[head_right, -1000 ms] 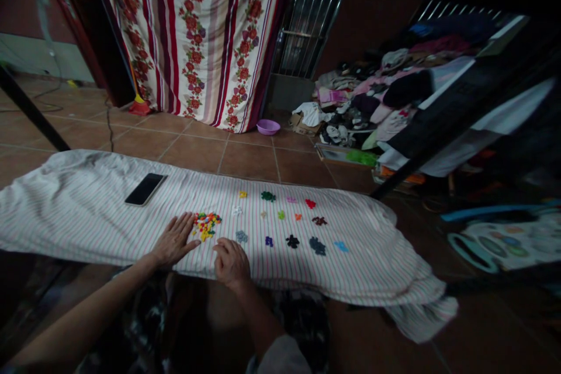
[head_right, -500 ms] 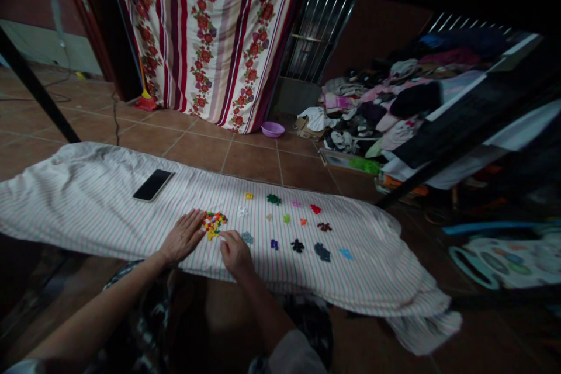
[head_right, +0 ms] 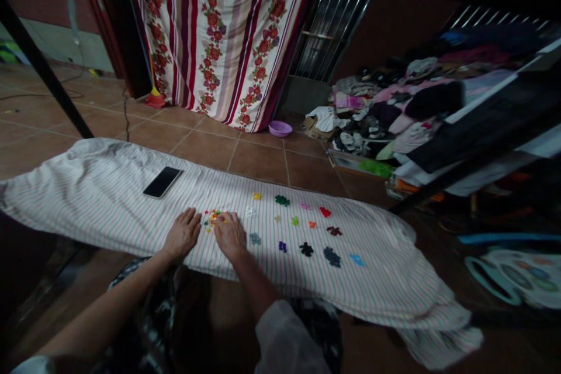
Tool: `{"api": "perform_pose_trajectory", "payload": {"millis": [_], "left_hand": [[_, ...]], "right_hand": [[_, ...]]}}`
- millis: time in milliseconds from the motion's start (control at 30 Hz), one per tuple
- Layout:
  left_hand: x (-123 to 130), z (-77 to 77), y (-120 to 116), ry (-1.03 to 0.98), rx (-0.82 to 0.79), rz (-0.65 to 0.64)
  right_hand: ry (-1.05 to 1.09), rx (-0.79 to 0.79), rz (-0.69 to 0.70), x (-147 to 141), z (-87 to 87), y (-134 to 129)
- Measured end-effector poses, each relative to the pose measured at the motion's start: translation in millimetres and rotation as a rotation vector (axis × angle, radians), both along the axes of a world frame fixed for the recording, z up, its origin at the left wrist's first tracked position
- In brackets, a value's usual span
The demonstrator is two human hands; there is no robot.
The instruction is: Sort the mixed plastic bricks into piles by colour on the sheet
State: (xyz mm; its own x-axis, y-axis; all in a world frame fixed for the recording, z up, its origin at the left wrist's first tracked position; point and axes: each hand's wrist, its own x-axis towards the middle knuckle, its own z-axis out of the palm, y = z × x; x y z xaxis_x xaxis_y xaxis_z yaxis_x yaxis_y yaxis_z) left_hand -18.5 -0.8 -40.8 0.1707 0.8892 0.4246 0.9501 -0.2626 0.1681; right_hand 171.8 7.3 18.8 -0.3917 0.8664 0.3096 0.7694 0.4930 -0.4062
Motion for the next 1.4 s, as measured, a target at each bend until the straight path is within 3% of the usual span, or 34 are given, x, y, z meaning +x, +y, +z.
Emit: {"api": "perform_pose_trajectory", "payload": {"millis": [300, 633, 800, 1100, 1400], "left_hand": [[2.1, 6.4, -2.4, -0.009, -0.01, 0.0], [3.0, 8.5, -3.2, 0.024, 0.003, 0.005], [2.3, 9.8, -3.3, 0.046, 0.004, -0.002], [3.7, 15.2, -5.0, 0.04, -0.02, 0.001], [3.7, 15.0, -5.9, 0.047, 0.023, 0.005]], "right_hand": [[-0.191, -0.001, -0.052, -24.3, 3.5, 6.4], [-0.331, -0.016, -0.113, -31.2, 12.7, 3.1], [-0.358, -0.003, -0.077, -31.1, 13.0, 1.9], [-0.194, 0.061, -0.068, -24.8, 8.0, 2.4], [-0.056, -0.008, -0.126, -6.6, 0.2, 8.4]]}}
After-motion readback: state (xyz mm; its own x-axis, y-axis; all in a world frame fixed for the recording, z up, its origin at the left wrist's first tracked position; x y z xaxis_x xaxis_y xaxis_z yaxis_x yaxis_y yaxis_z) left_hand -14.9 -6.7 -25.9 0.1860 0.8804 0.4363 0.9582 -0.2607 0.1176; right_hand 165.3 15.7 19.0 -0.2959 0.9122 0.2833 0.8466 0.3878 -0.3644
